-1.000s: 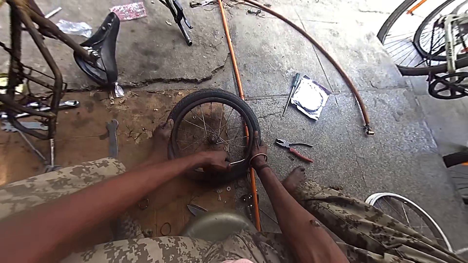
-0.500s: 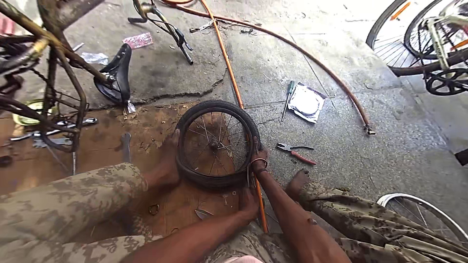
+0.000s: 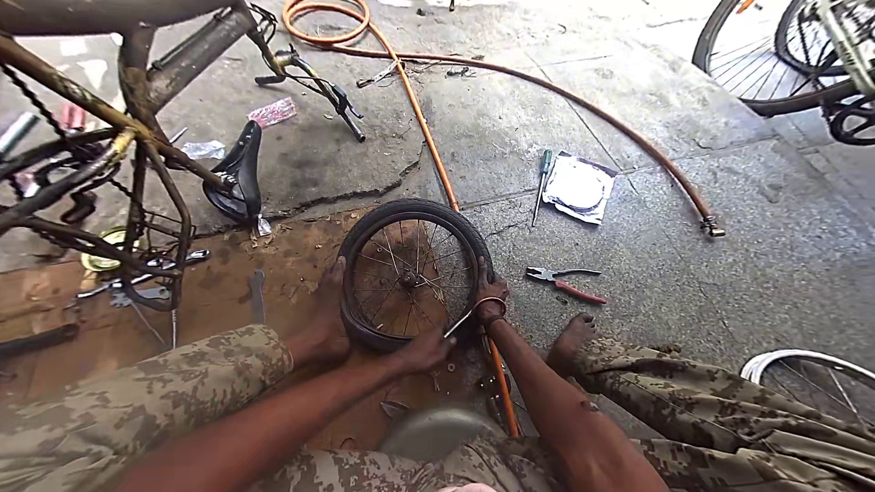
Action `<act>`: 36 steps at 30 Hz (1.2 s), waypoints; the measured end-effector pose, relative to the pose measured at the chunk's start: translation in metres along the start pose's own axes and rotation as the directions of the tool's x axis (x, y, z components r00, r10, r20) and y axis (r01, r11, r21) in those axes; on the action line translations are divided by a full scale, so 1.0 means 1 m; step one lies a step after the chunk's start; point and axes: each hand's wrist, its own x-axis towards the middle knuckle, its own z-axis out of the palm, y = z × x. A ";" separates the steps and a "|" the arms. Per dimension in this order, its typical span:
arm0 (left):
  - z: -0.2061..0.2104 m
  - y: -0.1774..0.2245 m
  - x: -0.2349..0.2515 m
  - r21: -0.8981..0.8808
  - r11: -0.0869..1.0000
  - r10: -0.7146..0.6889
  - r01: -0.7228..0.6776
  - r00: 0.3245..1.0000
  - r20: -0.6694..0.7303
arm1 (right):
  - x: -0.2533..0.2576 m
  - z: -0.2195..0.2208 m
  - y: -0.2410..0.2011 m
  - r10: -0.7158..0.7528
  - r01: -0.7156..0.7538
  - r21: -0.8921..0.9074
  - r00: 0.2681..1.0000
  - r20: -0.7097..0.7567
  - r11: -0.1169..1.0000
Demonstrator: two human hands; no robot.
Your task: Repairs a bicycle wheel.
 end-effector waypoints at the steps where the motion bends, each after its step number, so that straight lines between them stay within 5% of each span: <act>1: -0.021 -0.022 0.002 0.049 0.985 0.165 -0.165 0.986 0.004 | 0.003 0.002 0.002 -0.004 0.004 -0.008 1.000 0.001 1.000; 2: -0.037 -0.044 0.011 0.033 0.943 0.330 -0.331 0.944 0.023 | 0.005 0.003 0.005 -0.010 0.010 -0.012 1.000 0.003 1.000; 5: -0.081 -0.024 0.005 -0.002 0.997 0.074 -0.075 0.975 0.210 | 0.006 0.003 0.008 -0.011 0.011 0.005 1.000 0.020 1.000; 7: -0.091 -0.028 0.015 0.087 0.996 -0.002 -0.023 0.963 0.271 | 0.007 0.002 0.008 0.006 -0.005 -0.002 1.000 0.025 1.000; 16: -0.084 -0.053 0.061 0.223 0.944 0.151 -0.243 0.920 0.362 | 0.012 0.002 0.010 0.013 -0.013 -0.027 1.000 0.007 1.000; 27: -0.087 -0.076 0.082 0.254 0.908 0.208 -0.332 0.885 0.416 | 0.013 0.003 0.014 0.001 -0.001 -0.015 1.000 0.009 1.000; 36: -0.077 -0.072 0.079 0.222 0.953 0.090 -0.205 0.893 0.441 | 0.013 0.004 0.011 0.022 -0.020 -0.059 0.999 0.032 0.998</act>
